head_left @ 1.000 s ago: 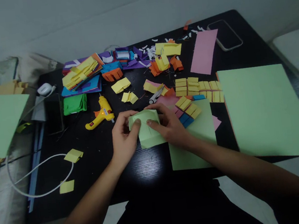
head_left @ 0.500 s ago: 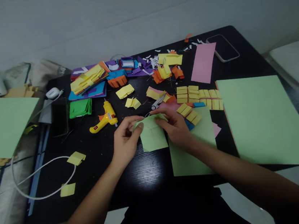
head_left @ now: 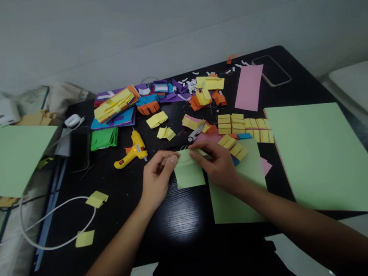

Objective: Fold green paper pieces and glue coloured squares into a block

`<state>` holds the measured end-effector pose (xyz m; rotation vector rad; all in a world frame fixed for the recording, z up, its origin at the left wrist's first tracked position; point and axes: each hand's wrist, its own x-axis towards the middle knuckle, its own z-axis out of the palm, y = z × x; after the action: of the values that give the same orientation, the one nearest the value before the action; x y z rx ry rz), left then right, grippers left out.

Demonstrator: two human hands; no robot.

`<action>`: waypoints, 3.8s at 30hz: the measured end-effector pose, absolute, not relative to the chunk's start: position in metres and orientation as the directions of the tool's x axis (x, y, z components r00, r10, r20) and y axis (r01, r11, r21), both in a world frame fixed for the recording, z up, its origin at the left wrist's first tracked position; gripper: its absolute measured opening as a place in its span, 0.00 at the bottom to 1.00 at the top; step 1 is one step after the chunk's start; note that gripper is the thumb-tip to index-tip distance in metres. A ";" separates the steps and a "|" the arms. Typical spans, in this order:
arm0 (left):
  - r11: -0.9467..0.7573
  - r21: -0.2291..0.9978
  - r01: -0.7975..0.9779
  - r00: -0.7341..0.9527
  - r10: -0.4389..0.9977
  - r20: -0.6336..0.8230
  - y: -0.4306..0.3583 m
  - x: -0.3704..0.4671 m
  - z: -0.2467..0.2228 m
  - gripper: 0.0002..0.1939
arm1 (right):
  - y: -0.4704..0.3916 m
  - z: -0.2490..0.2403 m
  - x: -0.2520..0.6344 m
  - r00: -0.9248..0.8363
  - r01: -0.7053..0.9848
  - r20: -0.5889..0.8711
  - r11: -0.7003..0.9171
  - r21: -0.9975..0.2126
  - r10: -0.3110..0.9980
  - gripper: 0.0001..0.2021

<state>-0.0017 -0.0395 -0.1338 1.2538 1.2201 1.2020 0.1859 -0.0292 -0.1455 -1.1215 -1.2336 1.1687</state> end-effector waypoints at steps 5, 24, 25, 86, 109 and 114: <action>-0.142 0.987 0.074 -0.054 0.988 0.146 -0.038 0.002 -0.137 0.12 | -0.030 -0.150 0.182 0.032 -0.075 0.070 0.073 -0.995 0.997 0.18; -0.187 0.901 0.392 0.015 0.980 0.197 -0.039 -0.005 -0.125 0.07 | -0.029 -0.143 0.187 -0.065 0.029 0.137 0.139 -0.990 0.988 0.09; -0.185 0.901 0.391 0.010 0.980 0.197 -0.039 -0.005 -0.124 0.07 | -0.029 -0.144 0.188 -0.068 0.029 0.142 0.144 -0.989 0.988 0.09; -0.098 0.985 0.145 0.207 0.976 0.067 -0.030 -0.015 -0.134 0.16 | -0.017 -0.144 0.198 -0.177 0.066 -0.007 0.005 -0.998 0.984 0.15; 0.008 0.991 0.135 0.132 0.991 -0.026 -0.031 -0.011 -0.127 0.10 | -0.027 -0.145 0.192 -0.113 0.125 0.162 0.176 -0.976 0.980 0.12; 0.021 0.987 0.162 0.122 0.992 -0.041 -0.030 -0.013 -0.126 0.12 | -0.029 -0.145 0.191 -0.114 0.166 0.182 0.199 -0.966 0.977 0.12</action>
<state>-0.0126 -0.0296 -0.1264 1.3596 1.2455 1.0126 0.1910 -0.0290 -0.1448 -1.1420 -1.4967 1.0447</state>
